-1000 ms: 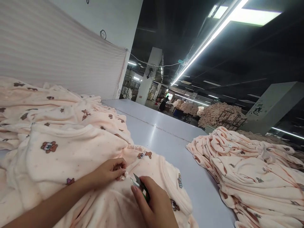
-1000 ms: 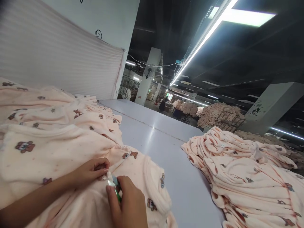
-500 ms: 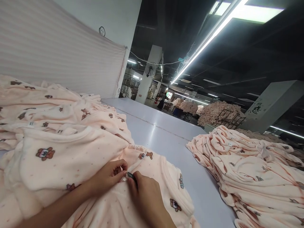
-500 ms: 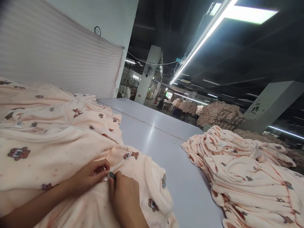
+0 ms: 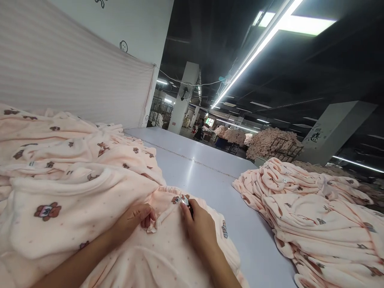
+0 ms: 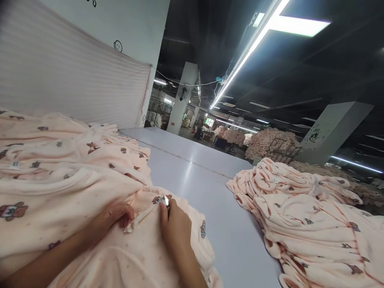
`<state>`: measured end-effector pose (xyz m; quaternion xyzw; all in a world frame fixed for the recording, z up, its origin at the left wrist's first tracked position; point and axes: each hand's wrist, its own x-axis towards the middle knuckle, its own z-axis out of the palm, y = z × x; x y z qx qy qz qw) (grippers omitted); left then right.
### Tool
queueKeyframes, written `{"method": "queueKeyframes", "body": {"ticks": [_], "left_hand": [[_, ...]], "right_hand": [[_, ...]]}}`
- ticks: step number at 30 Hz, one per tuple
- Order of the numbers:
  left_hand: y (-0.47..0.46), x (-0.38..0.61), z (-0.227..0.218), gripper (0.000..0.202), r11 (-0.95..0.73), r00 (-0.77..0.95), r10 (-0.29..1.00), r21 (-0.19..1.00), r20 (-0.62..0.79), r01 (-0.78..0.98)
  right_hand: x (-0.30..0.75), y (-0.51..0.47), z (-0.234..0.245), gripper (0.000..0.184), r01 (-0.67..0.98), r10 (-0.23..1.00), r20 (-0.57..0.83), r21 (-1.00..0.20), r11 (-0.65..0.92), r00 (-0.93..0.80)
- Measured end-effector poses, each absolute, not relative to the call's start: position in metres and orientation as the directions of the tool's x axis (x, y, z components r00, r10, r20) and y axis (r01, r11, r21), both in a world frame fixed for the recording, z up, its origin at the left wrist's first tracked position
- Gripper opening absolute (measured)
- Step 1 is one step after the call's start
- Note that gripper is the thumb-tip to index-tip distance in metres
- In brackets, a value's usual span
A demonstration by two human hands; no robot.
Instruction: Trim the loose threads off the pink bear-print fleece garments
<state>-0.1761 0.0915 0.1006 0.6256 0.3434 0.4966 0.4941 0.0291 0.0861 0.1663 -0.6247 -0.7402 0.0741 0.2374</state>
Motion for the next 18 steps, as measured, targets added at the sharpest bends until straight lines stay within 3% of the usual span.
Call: {"method": "queueKeyframes", "body": {"ticks": [11, 18], "left_hand": [[0.091, -0.181, 0.09, 0.047, -0.286, 0.305, 0.913, 0.958, 0.273, 0.0], [0.093, -0.18, 0.095, 0.048, -0.276, 0.303, 0.918, 0.961, 0.258, 0.018]], "right_hand": [[0.029, 0.103, 0.158, 0.031, 0.888, 0.955, 0.28, -0.407, 0.213, -0.101], [0.031, 0.103, 0.154, 0.035, 0.801, 0.952, 0.3, -0.556, 0.221, -0.054]]}}
